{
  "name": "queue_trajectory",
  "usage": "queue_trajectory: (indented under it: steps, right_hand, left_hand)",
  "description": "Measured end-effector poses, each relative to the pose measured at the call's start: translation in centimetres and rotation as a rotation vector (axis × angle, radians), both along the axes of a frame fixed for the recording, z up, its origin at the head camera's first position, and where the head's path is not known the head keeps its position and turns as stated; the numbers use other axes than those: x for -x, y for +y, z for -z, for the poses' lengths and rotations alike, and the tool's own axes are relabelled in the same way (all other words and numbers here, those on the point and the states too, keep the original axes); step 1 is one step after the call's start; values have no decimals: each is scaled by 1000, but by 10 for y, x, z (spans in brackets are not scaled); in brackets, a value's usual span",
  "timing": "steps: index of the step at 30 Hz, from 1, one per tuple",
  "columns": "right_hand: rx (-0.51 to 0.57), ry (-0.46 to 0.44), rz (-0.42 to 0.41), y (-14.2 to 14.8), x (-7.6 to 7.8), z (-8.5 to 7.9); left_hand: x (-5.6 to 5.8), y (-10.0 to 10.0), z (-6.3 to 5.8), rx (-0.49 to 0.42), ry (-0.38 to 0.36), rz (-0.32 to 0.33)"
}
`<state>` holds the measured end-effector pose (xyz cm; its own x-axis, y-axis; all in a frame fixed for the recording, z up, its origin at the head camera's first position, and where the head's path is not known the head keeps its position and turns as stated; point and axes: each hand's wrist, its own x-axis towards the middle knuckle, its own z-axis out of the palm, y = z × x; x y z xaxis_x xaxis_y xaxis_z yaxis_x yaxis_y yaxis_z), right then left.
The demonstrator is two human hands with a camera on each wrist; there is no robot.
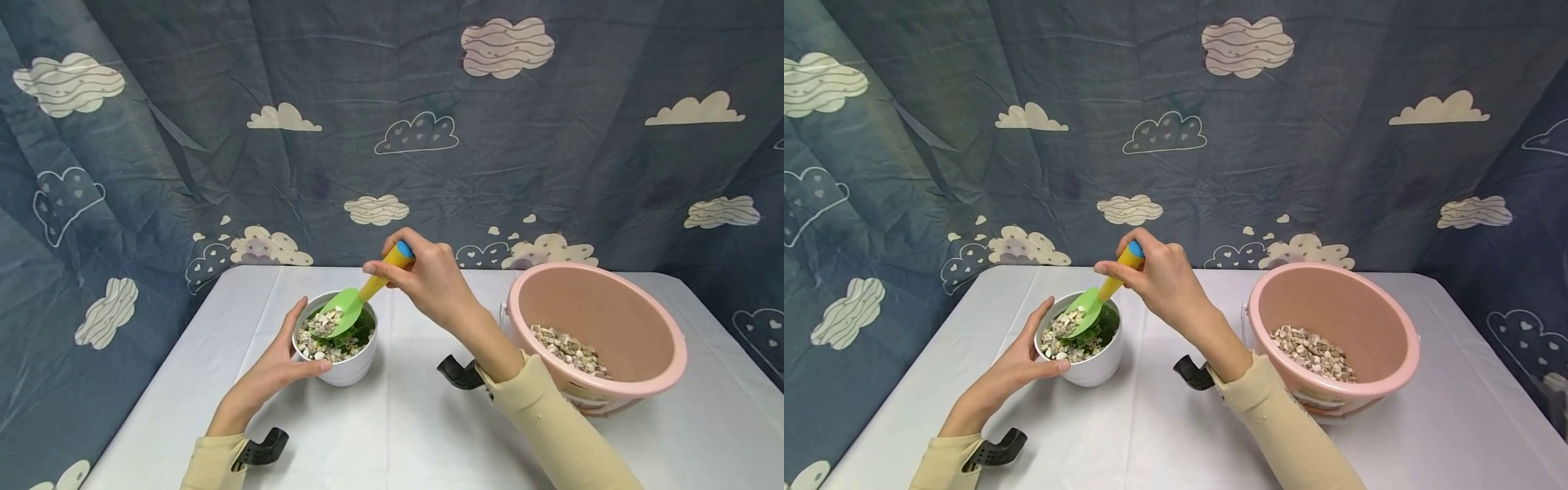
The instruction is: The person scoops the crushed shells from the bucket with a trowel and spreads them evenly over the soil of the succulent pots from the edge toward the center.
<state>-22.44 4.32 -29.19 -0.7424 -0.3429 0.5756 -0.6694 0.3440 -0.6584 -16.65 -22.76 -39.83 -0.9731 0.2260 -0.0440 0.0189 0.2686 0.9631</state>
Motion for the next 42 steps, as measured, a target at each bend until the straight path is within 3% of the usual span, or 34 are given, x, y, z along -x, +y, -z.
queue_trajectory:
  steps: [11, 24, 42]
  right_hand:
    - [77, -92, 8, 3, 8, 6]
    - [191, -295, 37, 4, 22, 15]
    - [282, -344, 64, 4, 24, 24]
  left_hand:
    - [-1, 0, 1, -8, 8, 5]
    - [0, 1, 3, -41, 13, 3]
    - [-2, 2, 2, -57, 12, 12]
